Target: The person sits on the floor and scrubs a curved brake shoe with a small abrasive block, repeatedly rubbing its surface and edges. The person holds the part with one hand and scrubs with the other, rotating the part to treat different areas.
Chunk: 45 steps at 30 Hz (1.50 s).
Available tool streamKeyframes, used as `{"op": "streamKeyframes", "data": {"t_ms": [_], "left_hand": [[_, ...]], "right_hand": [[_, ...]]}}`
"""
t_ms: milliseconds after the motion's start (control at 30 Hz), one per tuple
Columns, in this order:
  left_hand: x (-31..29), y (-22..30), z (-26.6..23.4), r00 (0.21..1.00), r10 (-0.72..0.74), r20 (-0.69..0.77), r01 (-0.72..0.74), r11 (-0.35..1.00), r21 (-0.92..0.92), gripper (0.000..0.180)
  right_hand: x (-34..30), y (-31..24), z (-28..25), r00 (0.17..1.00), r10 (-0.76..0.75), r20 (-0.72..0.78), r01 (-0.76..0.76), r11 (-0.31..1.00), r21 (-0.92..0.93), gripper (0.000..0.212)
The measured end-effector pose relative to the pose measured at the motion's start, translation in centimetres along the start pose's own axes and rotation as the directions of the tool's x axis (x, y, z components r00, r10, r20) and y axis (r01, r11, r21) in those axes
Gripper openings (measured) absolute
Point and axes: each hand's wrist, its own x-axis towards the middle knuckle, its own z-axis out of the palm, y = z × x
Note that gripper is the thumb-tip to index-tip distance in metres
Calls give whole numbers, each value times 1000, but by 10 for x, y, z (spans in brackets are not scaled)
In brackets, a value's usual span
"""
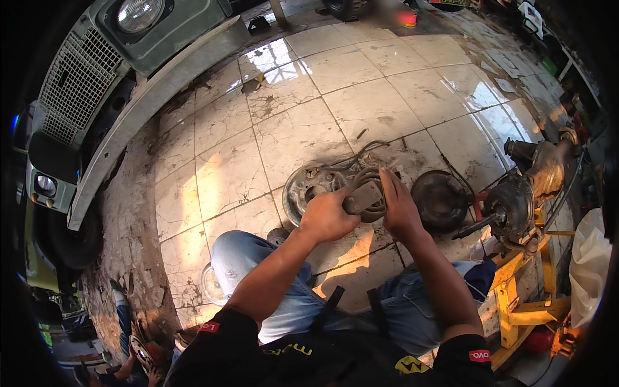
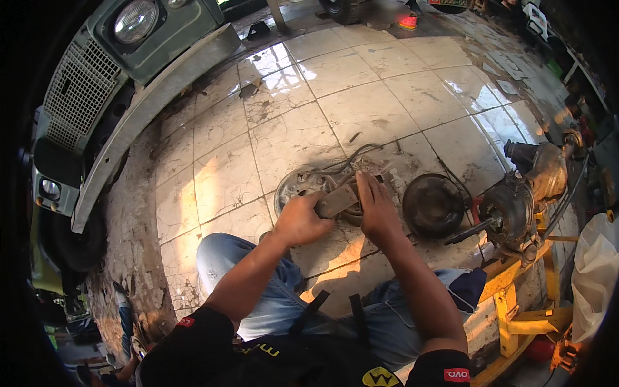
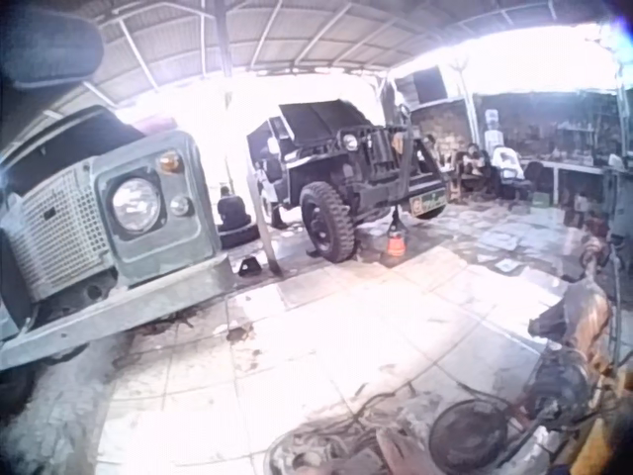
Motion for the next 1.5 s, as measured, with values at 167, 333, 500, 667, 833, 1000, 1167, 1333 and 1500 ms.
{"op": "streamKeyframes", "data": {"t_ms": [167, 333, 500, 667, 833, 1000, 1167, 1333, 1500], "left_hand": [[0, 3, 1, 998, -31, -48, 24, 990, -139, 53], [2, 7, 2, 996, -84, -25, 82, 994, -69, 53], [-1, 2, 0, 995, -55, -87, 38, 981, -188, 52], [-1, -4, 12, 992, -107, -72, 92, 977, -190, 47], [-5, 0, 9, 992, -49, -116, 22, 975, -222, 44], [1, 8, 7, 989, -95, -115, 77, 985, -154, 39], [-6, 8, 4, 989, -83, -126, 53, 973, -226, 38], [-5, 11, 1, 995, -23, -102, 6, 985, -171, 39], [-5, 1, 3, 995, -19, -100, -2, 979, -203, 40]], "right_hand": [[6, 3, -13, 983, 156, -93, -143, 980, 139, 68], [6, -6, -7, 996, -43, -83, 30, 988, -153, 66], [16, 7, -22, 954, 292, -69, -264, 926, 269, 70], [18, -15, -25, 984, -113, -136, 111, 994, -23, 77], [12, 12, -24, 937, 348, -20, -318, 878, 358, 74], [15, -11, -32, 980, -173, -96, 164, 982, -96, 67], [15, -12, -24, 981, 7, -196, -8, 1000, -6, 68], [12, -6, -30, 987, 22, -160, -31, 998, -53, 68], [12, -1, -33, 961, 214, -176, -174, 961, 215, 72]]}}
